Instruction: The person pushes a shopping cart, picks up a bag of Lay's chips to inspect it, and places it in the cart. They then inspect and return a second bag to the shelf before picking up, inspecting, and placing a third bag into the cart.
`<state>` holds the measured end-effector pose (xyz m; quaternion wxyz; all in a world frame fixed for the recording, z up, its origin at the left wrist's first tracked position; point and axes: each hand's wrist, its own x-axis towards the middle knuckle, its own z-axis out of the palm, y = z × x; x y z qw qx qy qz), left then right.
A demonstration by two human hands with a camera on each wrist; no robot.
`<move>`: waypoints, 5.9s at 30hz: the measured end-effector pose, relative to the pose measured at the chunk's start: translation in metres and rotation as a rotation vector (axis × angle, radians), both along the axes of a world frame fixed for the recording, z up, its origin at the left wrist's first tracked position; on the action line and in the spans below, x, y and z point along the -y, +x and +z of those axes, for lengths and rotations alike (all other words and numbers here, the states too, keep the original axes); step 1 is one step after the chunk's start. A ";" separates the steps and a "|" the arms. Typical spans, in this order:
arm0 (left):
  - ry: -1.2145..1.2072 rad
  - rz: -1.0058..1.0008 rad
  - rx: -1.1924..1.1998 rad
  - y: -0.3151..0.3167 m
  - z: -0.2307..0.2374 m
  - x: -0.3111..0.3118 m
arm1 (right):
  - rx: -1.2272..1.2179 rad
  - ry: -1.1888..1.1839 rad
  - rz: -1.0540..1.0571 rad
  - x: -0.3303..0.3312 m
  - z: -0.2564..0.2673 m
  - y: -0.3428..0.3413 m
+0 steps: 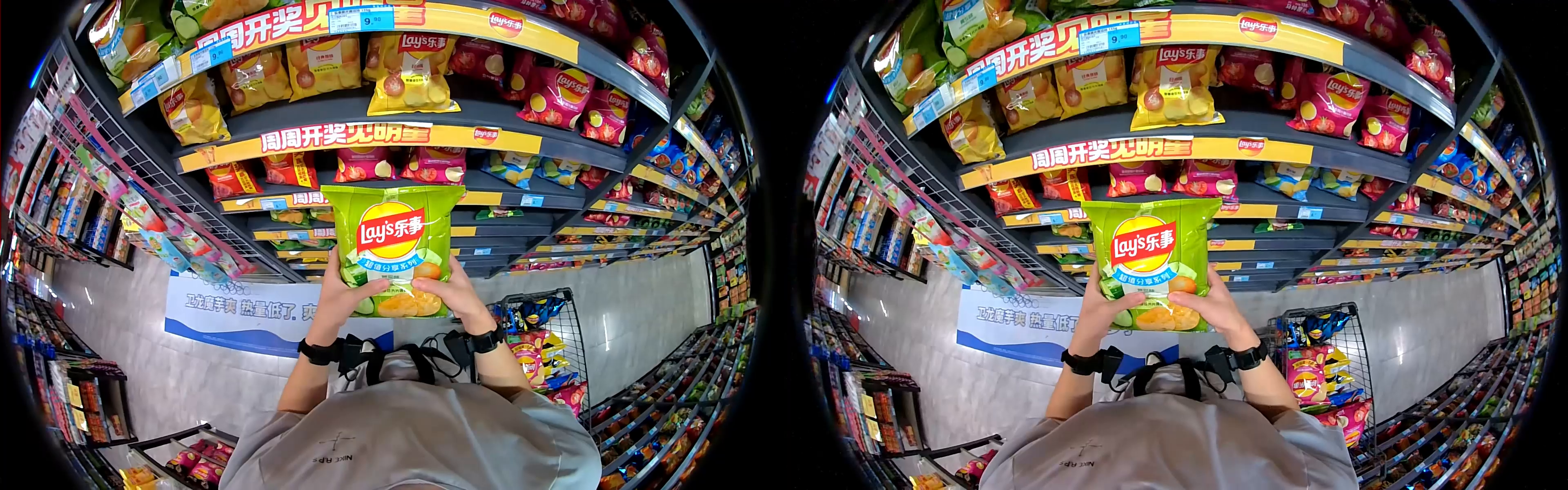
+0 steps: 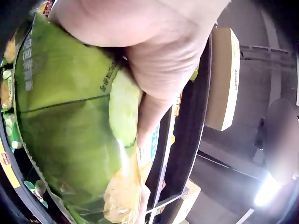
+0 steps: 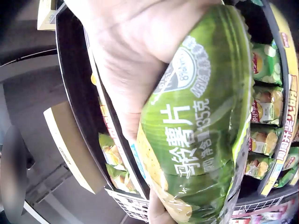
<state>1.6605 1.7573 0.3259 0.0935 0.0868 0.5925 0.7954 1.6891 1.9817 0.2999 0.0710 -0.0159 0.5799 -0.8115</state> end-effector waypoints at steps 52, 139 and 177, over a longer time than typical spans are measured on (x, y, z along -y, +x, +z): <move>0.155 0.249 0.094 0.006 -0.009 -0.018 | -0.046 0.047 0.002 -0.004 -0.004 -0.015; -0.327 -0.107 -0.157 -0.002 -0.022 0.031 | -0.278 0.395 0.108 -0.042 0.032 -0.006; 0.199 -0.206 0.190 0.000 -0.039 0.047 | 0.161 -0.113 0.031 -0.034 0.004 -0.005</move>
